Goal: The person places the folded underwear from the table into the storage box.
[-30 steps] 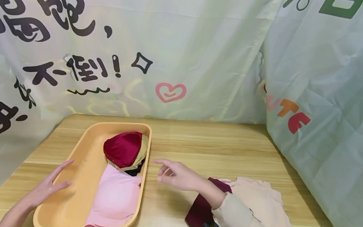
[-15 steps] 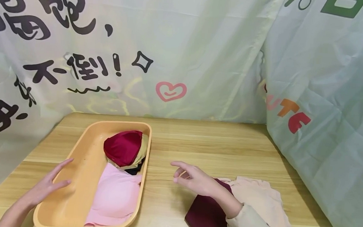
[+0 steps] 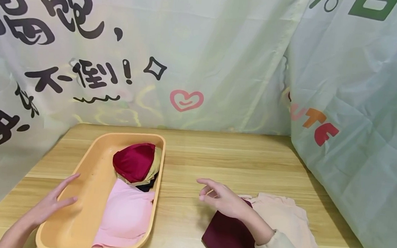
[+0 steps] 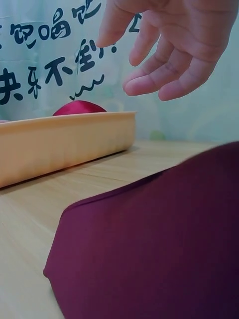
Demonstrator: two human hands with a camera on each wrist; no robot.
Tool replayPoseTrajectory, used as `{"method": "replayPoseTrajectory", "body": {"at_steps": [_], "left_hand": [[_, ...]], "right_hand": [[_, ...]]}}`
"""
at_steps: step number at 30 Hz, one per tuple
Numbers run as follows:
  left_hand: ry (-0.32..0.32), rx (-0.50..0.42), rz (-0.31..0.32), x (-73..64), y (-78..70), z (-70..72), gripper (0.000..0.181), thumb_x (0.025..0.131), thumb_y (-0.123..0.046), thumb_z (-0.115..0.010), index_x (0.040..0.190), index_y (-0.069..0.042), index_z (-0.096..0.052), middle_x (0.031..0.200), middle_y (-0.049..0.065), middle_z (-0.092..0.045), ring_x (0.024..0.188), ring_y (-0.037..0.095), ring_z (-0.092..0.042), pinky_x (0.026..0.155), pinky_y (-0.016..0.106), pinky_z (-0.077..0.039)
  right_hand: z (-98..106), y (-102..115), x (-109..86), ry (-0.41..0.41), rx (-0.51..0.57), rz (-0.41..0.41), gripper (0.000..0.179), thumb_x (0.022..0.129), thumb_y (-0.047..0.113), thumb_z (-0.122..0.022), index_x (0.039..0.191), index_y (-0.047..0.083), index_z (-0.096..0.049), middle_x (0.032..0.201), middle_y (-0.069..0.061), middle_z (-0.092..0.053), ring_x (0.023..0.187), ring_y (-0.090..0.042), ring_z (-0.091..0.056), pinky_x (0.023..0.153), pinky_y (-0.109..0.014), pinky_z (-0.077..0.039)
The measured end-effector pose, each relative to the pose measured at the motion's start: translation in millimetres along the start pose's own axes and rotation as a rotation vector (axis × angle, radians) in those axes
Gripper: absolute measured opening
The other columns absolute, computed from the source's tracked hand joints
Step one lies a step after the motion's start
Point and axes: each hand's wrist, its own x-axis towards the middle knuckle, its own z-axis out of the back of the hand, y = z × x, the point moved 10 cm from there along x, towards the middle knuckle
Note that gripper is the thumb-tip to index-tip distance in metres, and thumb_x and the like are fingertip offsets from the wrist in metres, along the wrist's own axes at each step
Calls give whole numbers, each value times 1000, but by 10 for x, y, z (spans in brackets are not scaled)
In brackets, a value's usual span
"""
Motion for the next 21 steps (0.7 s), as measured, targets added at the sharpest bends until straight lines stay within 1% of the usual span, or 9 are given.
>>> {"method": "replayPoseTrajectory", "body": {"at_steps": [6, 8, 9, 13, 16, 21], "left_hand": [[-7, -5, -17, -16, -2, -2, 65, 86, -7, -55, 142, -3, -23, 142, 33, -18, 133, 24, -10, 88, 75, -12], [-4, -7, -17, -16, -5, -5, 65, 86, -8, -55, 142, -3, -23, 142, 32, -18, 133, 22, -10, 88, 75, -12], [-2, -9, -16, -15, -5, -6, 65, 86, -8, -55, 142, -3, -22, 143, 32, -18, 133, 24, -9, 88, 75, -12], [6, -10, -11, -3, -16, -10, 66, 86, -8, -56, 143, -3, -22, 142, 33, -17, 130, 43, -9, 87, 76, -12], [8, -5, -9, 6, -18, -9, 66, 86, -8, -56, 142, -2, -22, 142, 34, -16, 125, 53, -10, 86, 76, -12], [16, -10, 10, 2, -1, -18, 66, 86, -8, -56, 142, -2, -21, 143, 34, -15, 124, 56, -10, 86, 76, -12]], "right_hand": [[26, -62, -39, -23, 7, -12, 46, 93, 15, -51, 132, -6, -38, 102, -13, -56, 87, -11, -58, 78, -21, -45], [42, -84, -53, -35, -1, -15, 46, 93, 15, -51, 132, -6, -39, 102, -15, -56, 87, -12, -58, 78, -21, -45], [49, -93, -60, -40, -6, -16, 46, 93, 15, -51, 132, -6, -39, 102, -15, -56, 87, -11, -58, 77, -21, -45], [64, -126, -88, -51, -5, -21, 46, 93, 15, -51, 131, -7, -39, 102, -19, -56, 88, -12, -58, 76, -21, -47], [72, -150, -109, -54, 8, -25, 46, 93, 15, -51, 131, -7, -39, 103, -19, -56, 90, -15, -59, 77, -21, -47], [85, -183, -151, -51, 33, -40, 47, 93, 16, -51, 132, -7, -38, 104, -20, -55, 92, -18, -58, 78, -21, -46]]}}
